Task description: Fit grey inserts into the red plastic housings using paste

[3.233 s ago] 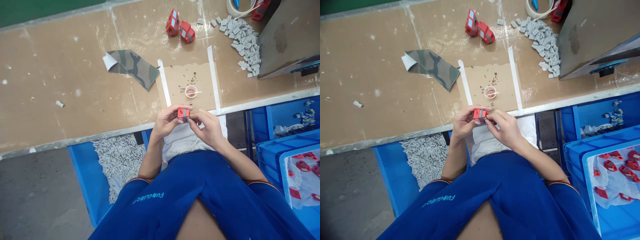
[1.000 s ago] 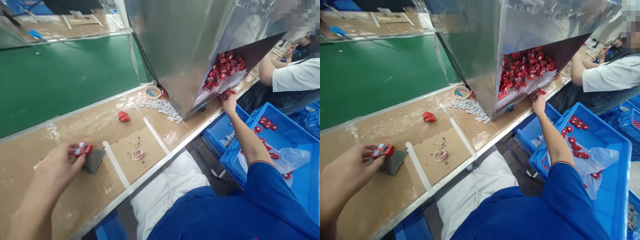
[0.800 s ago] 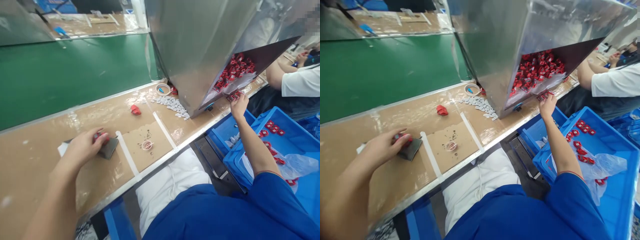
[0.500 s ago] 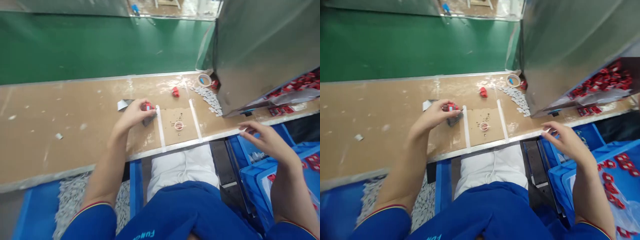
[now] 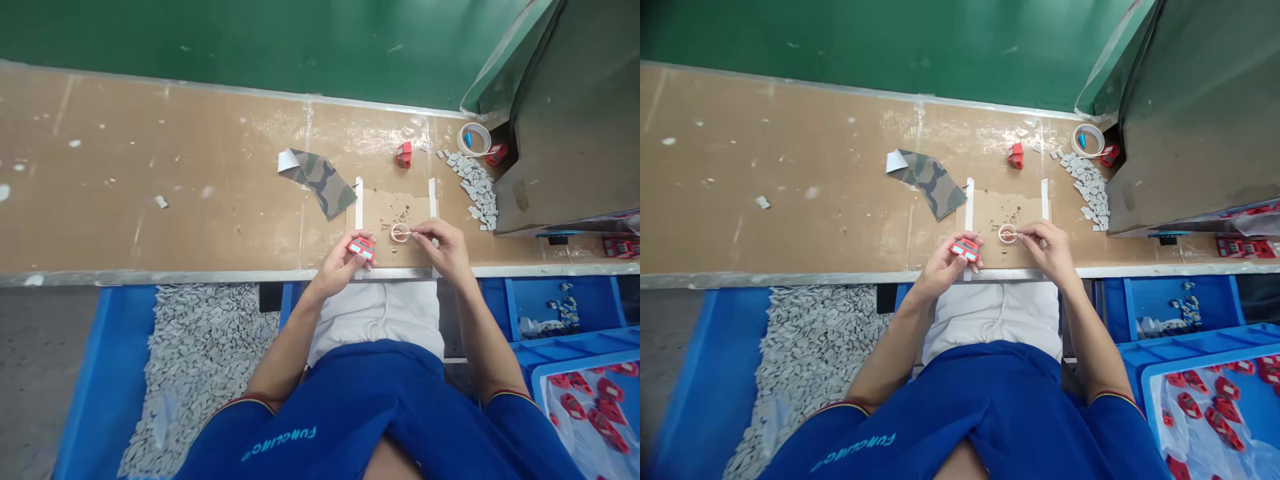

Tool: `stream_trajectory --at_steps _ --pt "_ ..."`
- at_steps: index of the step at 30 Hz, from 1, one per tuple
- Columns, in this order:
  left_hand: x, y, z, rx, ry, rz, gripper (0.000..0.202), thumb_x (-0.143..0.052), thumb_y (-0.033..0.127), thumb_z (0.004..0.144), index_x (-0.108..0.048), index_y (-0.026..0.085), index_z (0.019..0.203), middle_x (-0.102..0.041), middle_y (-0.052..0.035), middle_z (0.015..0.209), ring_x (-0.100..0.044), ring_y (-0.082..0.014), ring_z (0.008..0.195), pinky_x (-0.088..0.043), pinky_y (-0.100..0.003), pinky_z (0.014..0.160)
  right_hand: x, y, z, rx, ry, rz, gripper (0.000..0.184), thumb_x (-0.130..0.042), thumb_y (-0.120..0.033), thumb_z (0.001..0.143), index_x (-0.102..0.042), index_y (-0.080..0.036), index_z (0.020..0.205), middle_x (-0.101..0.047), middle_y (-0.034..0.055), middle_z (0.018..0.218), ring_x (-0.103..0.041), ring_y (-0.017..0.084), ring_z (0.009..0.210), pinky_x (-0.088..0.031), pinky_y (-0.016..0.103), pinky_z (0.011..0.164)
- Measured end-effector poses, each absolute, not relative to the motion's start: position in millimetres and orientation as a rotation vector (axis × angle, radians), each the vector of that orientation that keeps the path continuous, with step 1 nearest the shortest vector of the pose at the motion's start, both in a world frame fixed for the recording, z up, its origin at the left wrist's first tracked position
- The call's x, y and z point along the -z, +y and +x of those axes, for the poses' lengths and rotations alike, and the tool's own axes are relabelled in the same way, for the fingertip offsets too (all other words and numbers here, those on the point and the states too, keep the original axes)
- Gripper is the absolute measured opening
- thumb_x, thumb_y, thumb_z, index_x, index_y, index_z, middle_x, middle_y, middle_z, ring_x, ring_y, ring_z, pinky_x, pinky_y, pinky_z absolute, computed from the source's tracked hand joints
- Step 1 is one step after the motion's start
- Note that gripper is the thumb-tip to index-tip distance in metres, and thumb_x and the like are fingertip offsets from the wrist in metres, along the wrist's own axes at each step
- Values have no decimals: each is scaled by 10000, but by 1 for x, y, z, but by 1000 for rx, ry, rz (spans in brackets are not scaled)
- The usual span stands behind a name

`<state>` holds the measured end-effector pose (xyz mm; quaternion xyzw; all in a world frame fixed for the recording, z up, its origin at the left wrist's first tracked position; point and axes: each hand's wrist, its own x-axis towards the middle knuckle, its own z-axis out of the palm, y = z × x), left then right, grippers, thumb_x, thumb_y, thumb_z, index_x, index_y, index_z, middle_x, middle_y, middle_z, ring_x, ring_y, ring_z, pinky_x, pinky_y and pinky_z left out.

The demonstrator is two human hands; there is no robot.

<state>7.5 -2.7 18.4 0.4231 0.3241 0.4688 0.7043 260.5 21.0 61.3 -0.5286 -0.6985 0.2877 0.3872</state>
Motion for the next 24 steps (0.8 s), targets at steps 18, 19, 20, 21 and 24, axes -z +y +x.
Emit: stream_trajectory --at_steps 18,19,20,21,24 --pt "-15 -9 12 -1016 969 1287 359 -831 346 889 -731 231 1214 -800 -79 1208 -772 -203 1047 -634 -319 900 -47 -12 230 -833 -1076 -1335 332 -739 -534 957 -578 -253 883 -818 43 884 -782 205 757 -624 356 702" --pt "-16 -9 13 -1006 976 1292 348 -829 341 891 -733 229 1206 -801 -75 1197 -772 -198 1033 -633 -308 886 -51 -16 227 -831 -1079 -1312 302 -741 -503 966 -587 -255 888 -821 41 892 -789 206 773 -634 359 714" --pt "-16 -9 13 -1003 981 1296 340 -834 343 886 -737 223 1189 -802 -73 1180 -773 -194 1012 -631 -300 870 -55 -20 223 -835 -1092 -1281 265 -740 -469 975 -601 -256 899 -824 37 906 -796 205 797 -645 360 730" --pt "-15 -10 14 -1007 989 1301 339 -842 349 877 -741 215 1171 -804 -74 1160 -773 -192 988 -629 -294 855 -57 -25 220 -841 -1112 -1244 223 -737 -433 984 -616 -258 916 -826 34 922 -803 204 823 -656 358 742" --pt "-14 -9 14 -1017 1007 1320 369 -855 380 858 -740 195 1156 -801 -85 1120 -769 -198 961 -626 -295 840 -60 -35 210 -871 -1191 -1147 105 -723 -340 1002 -657 -264 972 -832 33 972 -817 204 900 -682 356 782"
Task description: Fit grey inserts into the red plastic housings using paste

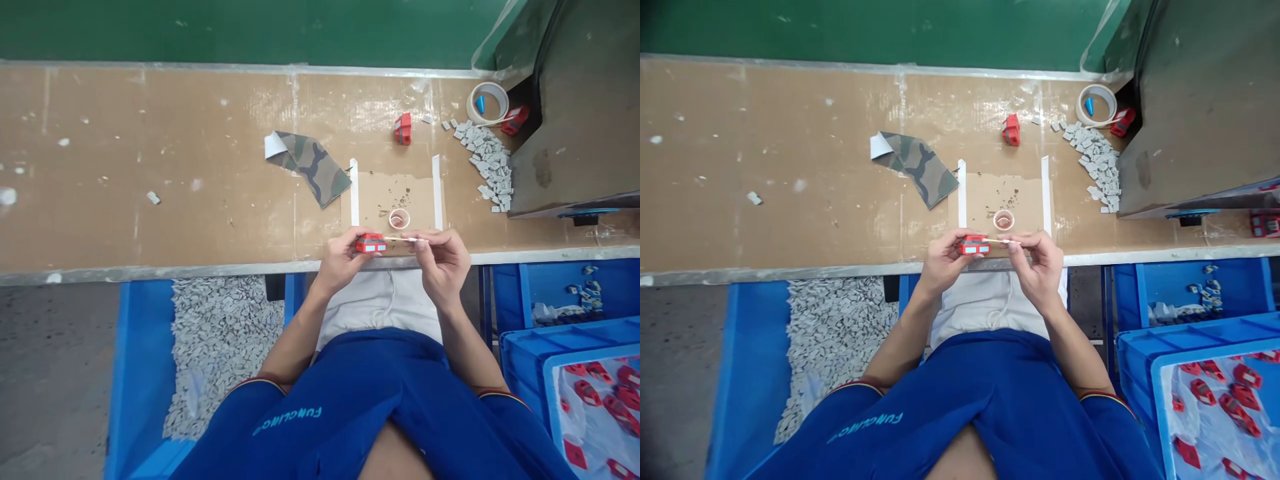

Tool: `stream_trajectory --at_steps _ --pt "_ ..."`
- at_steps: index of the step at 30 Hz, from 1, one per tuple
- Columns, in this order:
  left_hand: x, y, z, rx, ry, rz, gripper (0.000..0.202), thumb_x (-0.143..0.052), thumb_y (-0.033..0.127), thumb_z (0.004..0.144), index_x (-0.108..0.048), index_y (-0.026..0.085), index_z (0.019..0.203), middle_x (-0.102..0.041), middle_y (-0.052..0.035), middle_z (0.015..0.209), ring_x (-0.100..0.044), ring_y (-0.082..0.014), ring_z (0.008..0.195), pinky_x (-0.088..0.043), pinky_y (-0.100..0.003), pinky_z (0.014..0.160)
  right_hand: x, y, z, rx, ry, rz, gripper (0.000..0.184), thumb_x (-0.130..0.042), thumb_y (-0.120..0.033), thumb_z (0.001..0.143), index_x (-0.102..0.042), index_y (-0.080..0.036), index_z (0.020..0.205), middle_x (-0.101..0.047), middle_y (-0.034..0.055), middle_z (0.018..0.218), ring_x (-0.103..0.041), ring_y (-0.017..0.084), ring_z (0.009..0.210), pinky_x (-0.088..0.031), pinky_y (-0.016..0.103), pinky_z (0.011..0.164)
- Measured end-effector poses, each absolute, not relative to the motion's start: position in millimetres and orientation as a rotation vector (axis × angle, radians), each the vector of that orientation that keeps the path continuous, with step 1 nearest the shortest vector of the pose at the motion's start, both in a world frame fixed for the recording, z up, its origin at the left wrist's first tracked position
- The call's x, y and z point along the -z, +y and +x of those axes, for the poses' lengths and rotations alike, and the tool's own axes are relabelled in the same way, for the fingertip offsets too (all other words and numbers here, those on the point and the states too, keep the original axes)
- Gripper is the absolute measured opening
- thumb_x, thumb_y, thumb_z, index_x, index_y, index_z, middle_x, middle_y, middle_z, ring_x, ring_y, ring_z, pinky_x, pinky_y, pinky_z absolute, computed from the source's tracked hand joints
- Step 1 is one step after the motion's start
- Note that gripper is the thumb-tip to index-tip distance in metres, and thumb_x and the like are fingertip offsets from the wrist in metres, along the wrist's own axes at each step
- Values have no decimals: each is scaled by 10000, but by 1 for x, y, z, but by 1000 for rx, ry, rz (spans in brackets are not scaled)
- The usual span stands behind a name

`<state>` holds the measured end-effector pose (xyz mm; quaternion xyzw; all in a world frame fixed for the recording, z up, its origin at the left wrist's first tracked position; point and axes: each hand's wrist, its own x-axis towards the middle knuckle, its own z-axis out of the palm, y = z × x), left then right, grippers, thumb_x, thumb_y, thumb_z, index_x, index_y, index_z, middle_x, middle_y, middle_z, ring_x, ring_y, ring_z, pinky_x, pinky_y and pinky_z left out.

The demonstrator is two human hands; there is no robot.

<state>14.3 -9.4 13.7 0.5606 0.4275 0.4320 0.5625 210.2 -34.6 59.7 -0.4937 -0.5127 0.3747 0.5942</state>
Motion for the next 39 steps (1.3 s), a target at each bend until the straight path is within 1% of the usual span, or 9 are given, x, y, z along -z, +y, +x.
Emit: stream_trajectory --at_steps 2,5,12,18,23,29,33,36,39 --pt "-13 -9 14 -1017 1005 1330 399 -856 407 852 -735 188 1164 -796 -92 1116 -767 -208 977 -627 -299 847 -57 -37 206 -880 -1235 -1142 84 -719 -326 1003 -668 -264 979 -833 42 989 -820 213 933 -691 376 829" --pt "-12 -9 14 -1009 1006 1330 428 -862 446 839 -730 187 1153 -788 -95 1124 -768 -220 997 -627 -302 859 -50 -36 202 -879 -1287 -1208 126 -710 -382 1004 -675 -266 970 -835 59 1005 -822 236 965 -693 413 872" --pt "-11 -9 13 -1014 1010 1327 441 -869 475 828 -729 186 1131 -780 -83 1076 -761 -210 954 -623 -291 833 -47 -32 203 -830 -1376 -1261 145 -691 -402 1009 -674 -272 949 -843 51 985 -830 239 939 -677 381 799" --pt "-13 -9 13 -1003 1011 1332 441 -860 477 836 -730 189 1144 -781 -88 1091 -764 -217 964 -624 -302 841 -51 -33 201 -817 -1390 -1307 182 -670 -439 1013 -660 -277 932 -839 57 985 -828 255 954 -691 411 833" --pt "-9 -10 12 -1020 1018 1320 402 -853 440 853 -728 198 1149 -785 -78 1093 -756 -192 930 -616 -284 822 -58 -32 207 -755 -1329 -1249 107 -675 -378 1018 -660 -281 977 -814 55 1002 -808 246 985 -676 426 864" --pt "-11 -12 11 -1007 1025 1282 397 -822 435 884 -716 188 1176 -799 -110 1154 -772 -203 969 -626 -310 871 -49 -11 231 -484 -1314 -1411 192 -629 -443 1024 -664 -268 955 -757 73 987 -750 236 973 -630 411 810" --pt "-13 -10 9 -987 1043 1286 404 -831 441 870 -720 185 1163 -807 -115 1147 -782 -222 981 -631 -335 897 -37 0 229 -477 -1477 -1437 205 -612 -428 1028 -679 -264 924 -754 67 982 -725 228 922 -614 382 754" --pt "-13 -10 8 -985 1032 1270 407 -829 439 871 -717 187 1171 -808 -126 1176 -788 -234 1008 -637 -356 922 -36 1 228 -493 -1604 -1401 135 -613 -384 1034 -694 -277 1051 -752 71 1065 -724 225 969 -619 375 811" --pt "-13 -10 8 -987 1036 1273 393 -827 425 875 -722 187 1169 -810 -124 1174 -788 -228 1000 -635 -350 915 -44 7 251 -432 -1696 -1469 265 -587 -368 1044 -650 -259 1277 -720 103 1215 -718 228 1034 -619 380 887"
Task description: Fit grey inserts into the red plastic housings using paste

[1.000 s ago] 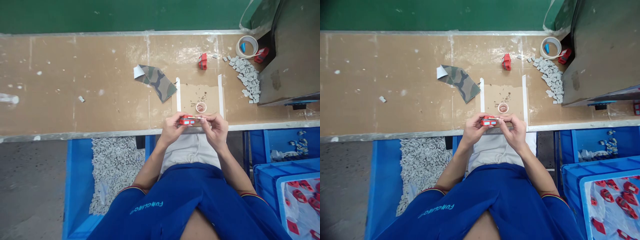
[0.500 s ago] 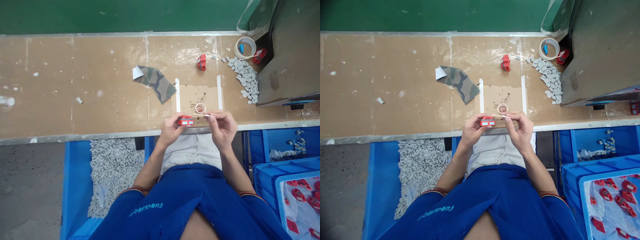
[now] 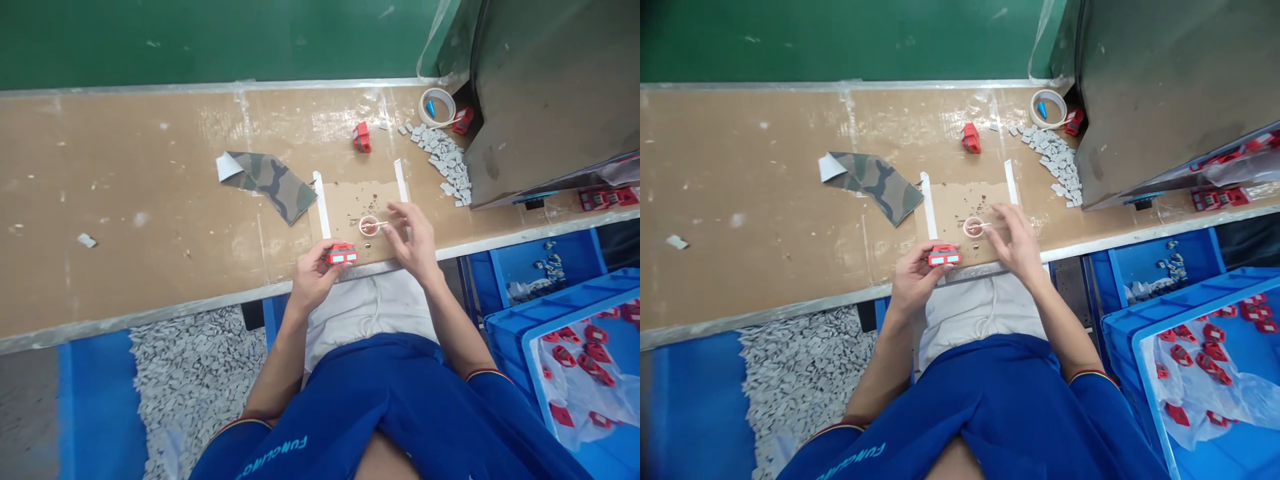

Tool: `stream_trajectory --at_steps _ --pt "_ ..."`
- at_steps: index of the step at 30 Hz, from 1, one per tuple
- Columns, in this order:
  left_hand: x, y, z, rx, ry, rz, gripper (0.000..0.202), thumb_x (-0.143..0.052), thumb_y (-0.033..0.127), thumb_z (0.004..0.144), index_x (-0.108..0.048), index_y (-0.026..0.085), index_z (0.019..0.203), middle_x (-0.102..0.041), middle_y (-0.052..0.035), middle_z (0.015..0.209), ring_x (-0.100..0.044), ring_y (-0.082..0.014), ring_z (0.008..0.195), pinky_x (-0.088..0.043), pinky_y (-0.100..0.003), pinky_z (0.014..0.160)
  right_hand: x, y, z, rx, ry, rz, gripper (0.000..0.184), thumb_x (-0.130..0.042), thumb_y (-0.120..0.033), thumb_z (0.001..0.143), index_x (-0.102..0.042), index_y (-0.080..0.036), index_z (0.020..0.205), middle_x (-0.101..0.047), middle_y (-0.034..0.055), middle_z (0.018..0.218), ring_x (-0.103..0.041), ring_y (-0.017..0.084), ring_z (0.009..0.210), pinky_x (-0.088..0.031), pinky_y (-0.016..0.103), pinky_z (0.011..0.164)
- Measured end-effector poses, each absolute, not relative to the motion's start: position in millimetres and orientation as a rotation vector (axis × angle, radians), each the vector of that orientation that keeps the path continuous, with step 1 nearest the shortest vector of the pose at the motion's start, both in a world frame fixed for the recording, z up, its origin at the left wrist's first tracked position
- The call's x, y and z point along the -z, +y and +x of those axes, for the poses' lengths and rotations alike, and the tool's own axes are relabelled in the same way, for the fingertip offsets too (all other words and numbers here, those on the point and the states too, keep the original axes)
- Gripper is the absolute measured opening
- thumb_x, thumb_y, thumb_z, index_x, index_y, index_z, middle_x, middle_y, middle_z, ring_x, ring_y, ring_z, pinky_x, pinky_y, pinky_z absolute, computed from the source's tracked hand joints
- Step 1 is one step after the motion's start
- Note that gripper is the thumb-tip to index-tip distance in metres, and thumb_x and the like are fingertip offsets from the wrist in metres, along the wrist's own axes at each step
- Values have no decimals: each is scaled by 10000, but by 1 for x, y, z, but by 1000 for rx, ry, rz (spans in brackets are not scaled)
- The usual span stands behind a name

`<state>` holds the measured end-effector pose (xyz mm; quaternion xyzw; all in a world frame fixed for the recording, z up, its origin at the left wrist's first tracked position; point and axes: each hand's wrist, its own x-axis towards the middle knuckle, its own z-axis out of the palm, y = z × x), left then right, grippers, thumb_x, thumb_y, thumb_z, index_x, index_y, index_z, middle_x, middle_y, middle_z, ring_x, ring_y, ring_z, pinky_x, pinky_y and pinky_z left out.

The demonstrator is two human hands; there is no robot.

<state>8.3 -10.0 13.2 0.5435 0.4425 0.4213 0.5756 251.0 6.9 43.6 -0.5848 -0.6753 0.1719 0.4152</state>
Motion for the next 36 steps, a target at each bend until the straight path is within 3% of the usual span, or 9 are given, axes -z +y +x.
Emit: stream_trajectory --at_steps 2,6,10,13,17,21,27,36 --pt "-14 -10 8 -996 1040 1275 376 -828 408 876 -725 190 1164 -812 -120 1171 -787 -222 1002 -632 -343 916 -49 17 282 -298 -1675 -1614 290 -526 -341 1055 -650 -231 1293 -702 130 1235 -709 250 1038 -609 418 922" --pt "-15 -10 8 -995 1031 1260 377 -837 397 869 -723 186 1159 -815 -128 1177 -789 -233 1033 -638 -355 927 -49 46 347 -36 -1803 -1974 247 -511 -242 990 -717 -213 1123 -714 153 1149 -665 333 1092 -564 500 977" --pt "-13 -10 8 -991 1024 1244 390 -848 392 858 -734 175 1161 -821 -132 1166 -796 -227 1000 -649 -342 908 -48 69 370 30 -2077 -2053 252 -493 -151 944 -742 -188 954 -708 159 977 -646 337 1000 -549 497 931" --pt "-10 -10 7 -1017 974 1239 427 -847 364 861 -746 179 1232 -824 -131 1184 -803 -229 1008 -660 -330 878 -57 70 364 8 -2106 -2012 248 -510 -144 946 -757 -173 936 -713 156 958 -660 317 953 -548 470 895" --pt "-9 -9 6 -1092 875 1305 462 -807 275 896 -741 211 1349 -828 -113 1183 -796 -218 1048 -652 -328 920 -82 43 333 -107 -1913 -1772 178 -618 -249 977 -792 -216 961 -737 94 954 -677 232 828 -556 388 795" --pt "-10 -7 4 -1085 779 1296 471 -787 236 913 -726 219 1380 -832 -110 1168 -802 -196 1000 -647 -288 879 -96 -2 275 -517 -1770 -1462 110 -697 -236 973 -806 -237 987 -767 43 902 -693 179 787 -560 317 723" --pt "-7 -7 2 -1052 768 1213 387 -859 286 859 -778 194 1226 -827 -109 1126 -803 -190 960 -643 -254 828 -78 -27 211 -963 -1615 -1255 110 -708 -162 963 -794 -231 966 -800 35 931 -758 165 824 -615 282 732" --pt "-5 -9 1 -1034 768 1264 429 -843 291 879 -779 231 1299 -818 -106 1211 -804 -197 1001 -649 -259 839 -76 -19 208 -929 -1700 -1238 91 -715 -143 963 -766 -213 937 -790 35 909 -724 158 799 -589 264 692"
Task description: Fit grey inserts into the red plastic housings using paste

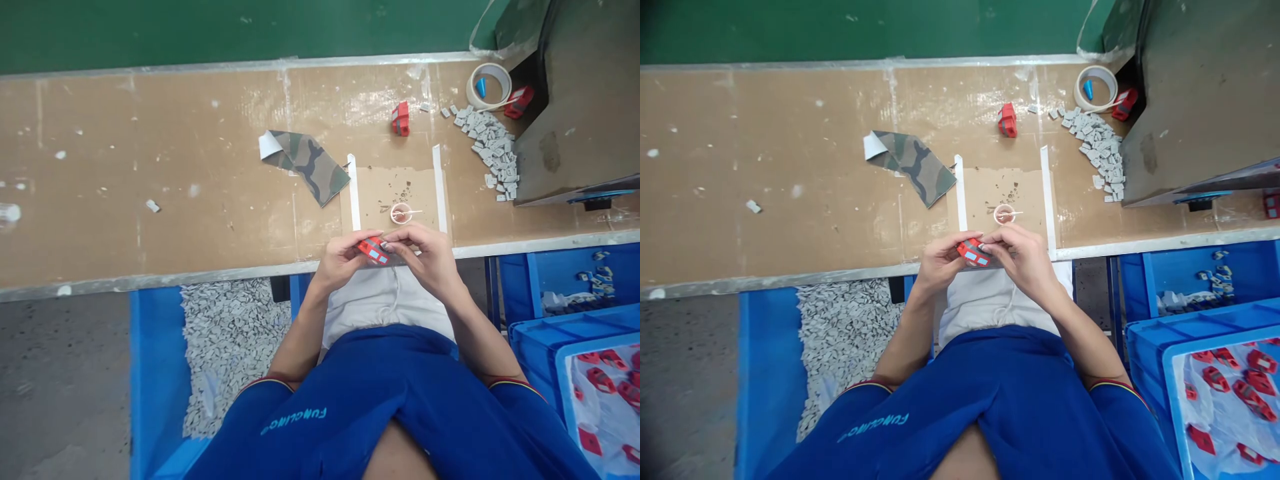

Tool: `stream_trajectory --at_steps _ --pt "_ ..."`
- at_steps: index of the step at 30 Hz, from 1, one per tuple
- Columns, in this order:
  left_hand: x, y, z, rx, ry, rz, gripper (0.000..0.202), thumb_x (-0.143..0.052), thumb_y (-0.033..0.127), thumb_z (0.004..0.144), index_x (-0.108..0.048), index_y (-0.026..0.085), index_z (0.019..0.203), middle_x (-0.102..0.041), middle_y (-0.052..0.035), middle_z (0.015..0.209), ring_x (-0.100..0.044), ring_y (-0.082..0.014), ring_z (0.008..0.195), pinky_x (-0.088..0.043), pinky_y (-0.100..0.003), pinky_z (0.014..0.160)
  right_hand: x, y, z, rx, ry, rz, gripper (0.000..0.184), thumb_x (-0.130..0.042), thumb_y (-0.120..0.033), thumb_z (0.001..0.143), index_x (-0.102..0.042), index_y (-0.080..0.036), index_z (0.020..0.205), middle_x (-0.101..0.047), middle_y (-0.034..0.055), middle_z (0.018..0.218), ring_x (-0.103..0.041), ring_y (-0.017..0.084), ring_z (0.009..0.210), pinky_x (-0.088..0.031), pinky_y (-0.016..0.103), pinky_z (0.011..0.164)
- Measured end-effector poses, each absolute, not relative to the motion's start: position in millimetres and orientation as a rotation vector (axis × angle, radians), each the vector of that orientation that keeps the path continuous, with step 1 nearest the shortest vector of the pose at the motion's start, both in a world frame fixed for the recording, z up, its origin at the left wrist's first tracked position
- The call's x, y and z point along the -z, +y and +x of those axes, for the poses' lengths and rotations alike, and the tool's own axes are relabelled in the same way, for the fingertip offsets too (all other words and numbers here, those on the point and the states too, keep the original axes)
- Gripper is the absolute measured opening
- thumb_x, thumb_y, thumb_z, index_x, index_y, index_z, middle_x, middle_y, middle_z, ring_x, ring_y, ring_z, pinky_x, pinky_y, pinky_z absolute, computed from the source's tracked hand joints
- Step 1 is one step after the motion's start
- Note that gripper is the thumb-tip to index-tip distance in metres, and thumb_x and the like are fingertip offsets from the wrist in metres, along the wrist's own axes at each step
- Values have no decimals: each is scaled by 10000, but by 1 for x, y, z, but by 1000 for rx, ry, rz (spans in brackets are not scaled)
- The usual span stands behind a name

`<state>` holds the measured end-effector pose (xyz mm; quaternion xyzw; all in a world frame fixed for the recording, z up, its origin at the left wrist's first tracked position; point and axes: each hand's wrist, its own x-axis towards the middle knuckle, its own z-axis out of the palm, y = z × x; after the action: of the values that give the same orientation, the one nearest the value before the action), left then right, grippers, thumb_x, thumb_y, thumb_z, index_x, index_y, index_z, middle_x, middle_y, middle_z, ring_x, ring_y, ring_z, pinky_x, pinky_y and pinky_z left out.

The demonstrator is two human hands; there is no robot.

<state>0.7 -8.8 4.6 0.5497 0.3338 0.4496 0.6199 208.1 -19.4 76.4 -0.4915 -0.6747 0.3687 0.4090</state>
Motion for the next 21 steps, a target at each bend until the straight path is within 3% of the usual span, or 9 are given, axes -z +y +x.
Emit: stream_trajectory --at_steps 7,16,21 --pt "-5 -7 1 -1075 809 1374 392 -807 303 917 -784 242 1303 -819 -117 1230 -798 -211 1078 -643 -278 893 -68 -23 200 -872 -1662 -1251 109 -670 -153 982 -715 -219 908 -734 17 862 -677 152 773 -554 272 680" --pt "-10 -6 2 -1104 839 1416 366 -812 270 908 -804 282 1274 -842 -79 1115 -795 -178 967 -622 -256 835 -60 -31 191 -805 -1590 -1303 109 -655 -168 1000 -702 -225 919 -703 7 838 -635 146 729 -512 276 663" --pt "-12 -7 1 -1088 884 1419 344 -800 272 912 -812 259 1255 -840 -84 1083 -788 -183 946 -621 -272 834 -62 -38 186 -551 -1745 -1345 139 -604 -186 1049 -684 -211 938 -634 9 790 -595 140 688 -470 264 640"
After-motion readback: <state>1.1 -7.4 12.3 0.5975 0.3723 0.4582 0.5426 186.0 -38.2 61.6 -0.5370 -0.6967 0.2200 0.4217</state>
